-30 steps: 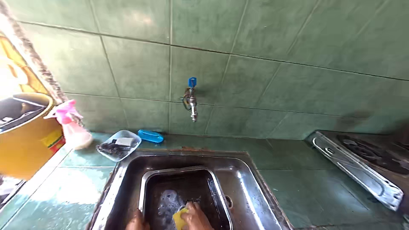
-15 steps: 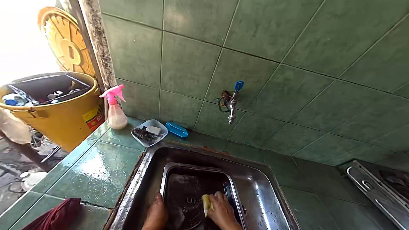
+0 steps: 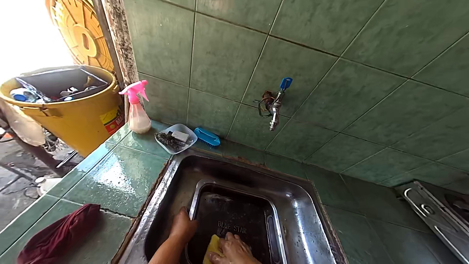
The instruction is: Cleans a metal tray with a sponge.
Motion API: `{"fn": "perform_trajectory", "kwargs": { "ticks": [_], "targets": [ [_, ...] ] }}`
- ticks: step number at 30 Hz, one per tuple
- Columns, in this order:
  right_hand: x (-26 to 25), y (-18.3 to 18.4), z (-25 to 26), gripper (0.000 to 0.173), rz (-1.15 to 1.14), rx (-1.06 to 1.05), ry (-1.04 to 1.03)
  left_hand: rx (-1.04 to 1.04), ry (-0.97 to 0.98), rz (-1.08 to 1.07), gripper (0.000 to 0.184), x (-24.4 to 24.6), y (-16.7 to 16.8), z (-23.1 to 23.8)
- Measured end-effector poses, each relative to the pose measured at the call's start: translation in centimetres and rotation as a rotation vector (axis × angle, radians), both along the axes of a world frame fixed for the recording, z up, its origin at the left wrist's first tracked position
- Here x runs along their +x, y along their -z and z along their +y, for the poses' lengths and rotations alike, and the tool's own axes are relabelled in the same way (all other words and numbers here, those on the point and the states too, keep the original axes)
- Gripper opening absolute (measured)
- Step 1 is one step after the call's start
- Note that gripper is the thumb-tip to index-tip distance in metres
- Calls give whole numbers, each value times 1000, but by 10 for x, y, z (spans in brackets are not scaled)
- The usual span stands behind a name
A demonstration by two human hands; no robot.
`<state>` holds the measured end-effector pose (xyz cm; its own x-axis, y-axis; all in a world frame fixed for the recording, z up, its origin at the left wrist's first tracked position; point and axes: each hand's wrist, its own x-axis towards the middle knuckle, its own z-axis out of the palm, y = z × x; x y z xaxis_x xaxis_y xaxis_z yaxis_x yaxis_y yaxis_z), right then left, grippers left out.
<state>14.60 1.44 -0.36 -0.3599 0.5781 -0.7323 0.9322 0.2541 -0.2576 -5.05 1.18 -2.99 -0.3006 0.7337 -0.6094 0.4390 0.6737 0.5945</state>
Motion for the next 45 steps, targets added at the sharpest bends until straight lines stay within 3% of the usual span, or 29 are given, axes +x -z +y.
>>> {"fn": "perform_trajectory", "kwargs": {
  "ticks": [4,8,11,15,19,21,28,30,35,37,40,42,45],
  "targets": [
    [-6,-3,3,67,-61,-30,-3,31,28,-64,56,2,7,4],
    [-51,3,-7,80,147,54,42,80,1,-80,46,3,13,6],
    [-68,12,-7,68,202,19,-17,135,-44,-65,35,-6,16,5],
    [-27,18,-4,51,171,-134,-155,127,-61,-65,32,-7,14,5],
    [75,15,8,51,-52,-128,-72,108,-53,-74,33,-7,13,8],
    [90,11,7,49,-84,-107,-26,104,-51,-77,34,-5,15,9],
    [-66,19,-13,41,255,-71,-89,118,-49,-30,33,-2,16,12],
    [-44,20,-8,43,257,-98,-107,115,-51,-26,31,-3,15,12],
    [89,12,6,39,-41,-121,-24,90,-45,-40,29,-3,11,14],
    [67,9,2,37,-43,-105,-40,89,-46,-42,29,-2,12,15],
    [-32,12,-12,32,187,-92,-69,89,-50,-33,31,-2,12,14],
    [-70,11,-13,30,271,-92,-109,82,-51,-10,30,-5,10,14],
    [-10,10,-8,33,232,-101,-106,80,-46,-22,30,-5,9,13]
  ]
}}
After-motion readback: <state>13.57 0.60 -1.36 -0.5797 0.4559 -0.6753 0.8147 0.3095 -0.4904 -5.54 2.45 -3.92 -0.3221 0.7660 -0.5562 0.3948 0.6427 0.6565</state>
